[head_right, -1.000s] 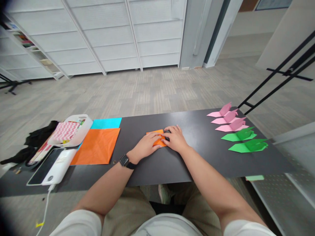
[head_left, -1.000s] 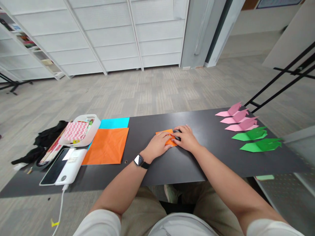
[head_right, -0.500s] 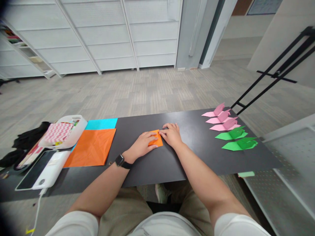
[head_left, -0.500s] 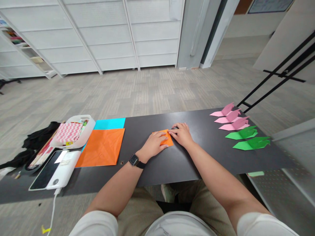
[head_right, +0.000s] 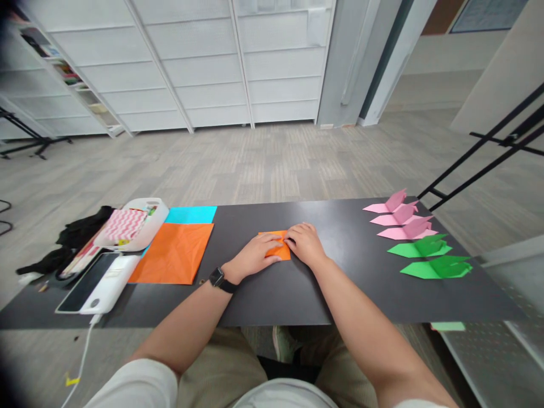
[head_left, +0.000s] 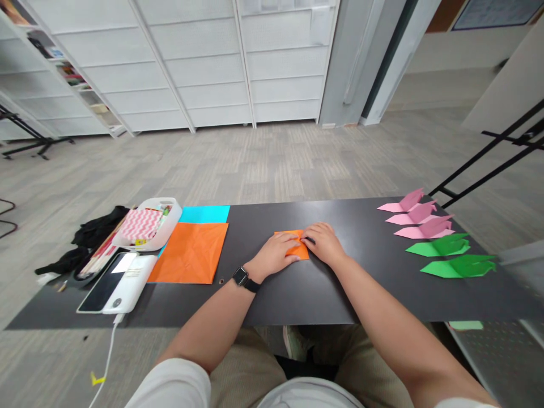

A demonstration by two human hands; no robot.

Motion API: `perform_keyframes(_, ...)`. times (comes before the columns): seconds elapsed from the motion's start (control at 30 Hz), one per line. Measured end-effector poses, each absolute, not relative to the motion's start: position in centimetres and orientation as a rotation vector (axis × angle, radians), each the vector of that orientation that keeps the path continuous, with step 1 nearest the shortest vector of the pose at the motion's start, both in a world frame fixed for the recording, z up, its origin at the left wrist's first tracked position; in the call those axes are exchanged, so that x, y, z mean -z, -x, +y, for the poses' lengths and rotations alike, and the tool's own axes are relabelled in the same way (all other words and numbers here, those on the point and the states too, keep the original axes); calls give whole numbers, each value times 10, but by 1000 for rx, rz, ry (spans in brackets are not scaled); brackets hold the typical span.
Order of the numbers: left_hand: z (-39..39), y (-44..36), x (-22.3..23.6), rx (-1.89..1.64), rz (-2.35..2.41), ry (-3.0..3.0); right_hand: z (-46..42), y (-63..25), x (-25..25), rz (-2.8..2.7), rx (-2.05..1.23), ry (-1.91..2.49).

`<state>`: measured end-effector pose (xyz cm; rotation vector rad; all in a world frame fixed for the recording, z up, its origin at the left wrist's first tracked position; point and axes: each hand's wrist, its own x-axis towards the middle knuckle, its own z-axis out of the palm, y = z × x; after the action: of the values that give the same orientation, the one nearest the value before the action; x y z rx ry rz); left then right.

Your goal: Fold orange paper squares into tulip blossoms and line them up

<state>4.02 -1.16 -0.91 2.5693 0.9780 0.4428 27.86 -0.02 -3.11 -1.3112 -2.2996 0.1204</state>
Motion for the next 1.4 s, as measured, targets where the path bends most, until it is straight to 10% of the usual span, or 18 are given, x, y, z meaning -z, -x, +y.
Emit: perform_keyframes(1.4,-9,-32,11,-473,891,-2500,-6,-294,43,-2343,-216,1330)
